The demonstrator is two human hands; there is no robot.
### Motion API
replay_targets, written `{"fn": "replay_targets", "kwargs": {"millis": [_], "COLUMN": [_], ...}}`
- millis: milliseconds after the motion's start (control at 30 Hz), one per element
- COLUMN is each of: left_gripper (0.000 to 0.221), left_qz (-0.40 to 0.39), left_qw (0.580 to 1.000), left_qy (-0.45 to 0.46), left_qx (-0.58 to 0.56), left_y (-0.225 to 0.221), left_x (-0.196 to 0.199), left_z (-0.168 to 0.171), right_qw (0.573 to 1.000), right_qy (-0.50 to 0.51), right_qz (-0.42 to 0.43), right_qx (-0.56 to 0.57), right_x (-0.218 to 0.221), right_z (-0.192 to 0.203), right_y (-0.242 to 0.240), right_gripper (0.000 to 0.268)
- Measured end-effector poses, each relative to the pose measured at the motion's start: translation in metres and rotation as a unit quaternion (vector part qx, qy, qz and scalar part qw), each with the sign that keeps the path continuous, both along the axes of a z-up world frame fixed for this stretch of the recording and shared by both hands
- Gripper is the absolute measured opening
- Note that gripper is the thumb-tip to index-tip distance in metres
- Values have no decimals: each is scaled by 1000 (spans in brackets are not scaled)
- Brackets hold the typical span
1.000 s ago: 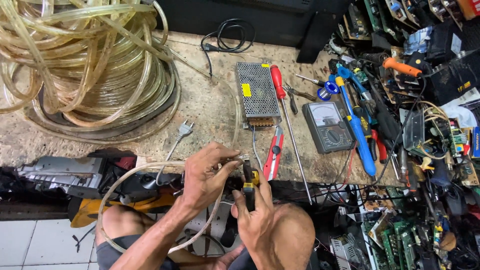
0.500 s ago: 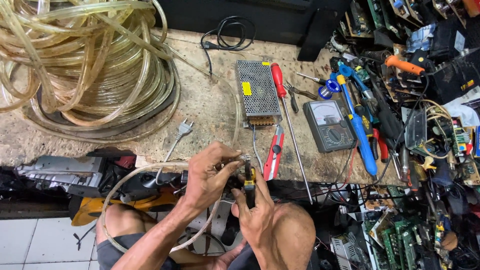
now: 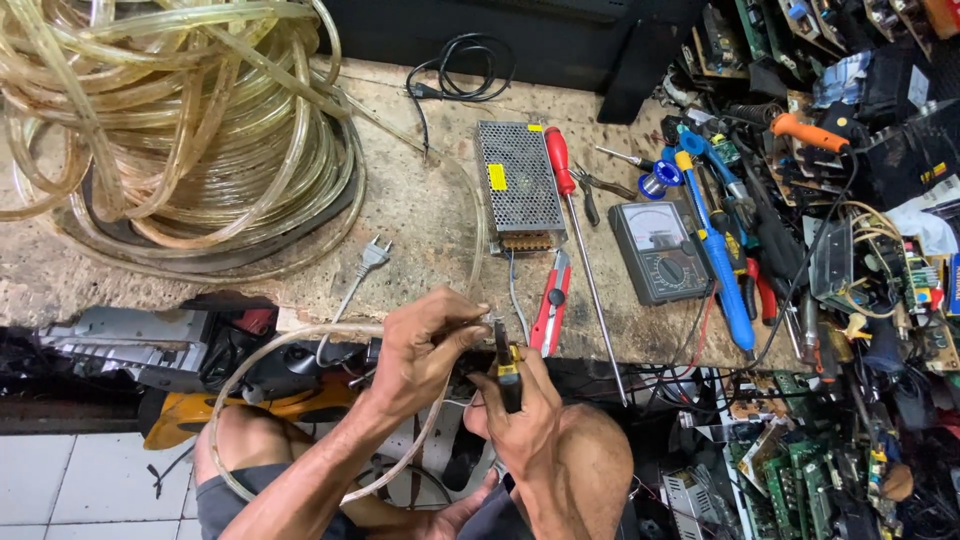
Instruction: Preparing an LED strip by stripping wires and connecting them to a power supply unit on a workbench.
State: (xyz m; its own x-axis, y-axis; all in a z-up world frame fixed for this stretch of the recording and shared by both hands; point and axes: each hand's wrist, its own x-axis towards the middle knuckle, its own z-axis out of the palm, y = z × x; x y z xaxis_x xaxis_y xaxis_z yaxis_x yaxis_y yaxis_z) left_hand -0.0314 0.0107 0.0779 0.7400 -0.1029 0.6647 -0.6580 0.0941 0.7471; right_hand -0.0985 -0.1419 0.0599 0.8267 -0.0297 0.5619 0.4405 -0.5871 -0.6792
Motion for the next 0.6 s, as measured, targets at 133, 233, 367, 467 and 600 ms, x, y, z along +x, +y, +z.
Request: {"fn": "replay_targets", "kwargs": {"millis": [133, 233, 367, 467, 600], "left_gripper": [10, 7, 14, 16, 16], "left_qz": [-2, 1, 4, 12, 39], "left_qw": [1000, 1000, 997, 995, 996], "left_qy": [-6, 12, 76, 91, 77], "left_qx": [-16, -13, -26, -29, 5], "left_y": [-1, 1, 2, 5, 6], "left_x": [-1, -7, -13, -17, -15], "left_z": [3, 10, 15, 19, 15], "right_qw": [1000, 1000, 998, 998, 999], "right_qy": [0, 7, 17, 31, 37], "right_qz": [11, 12, 33, 31, -2], "right_qx": [5, 17, 41, 36, 4], "right_x": [0, -1, 0, -3, -2], "right_z": [5, 5, 6, 15, 11], "right_y": [0, 1, 3, 9, 14], "right_gripper": [24, 26, 27, 31, 25]}}
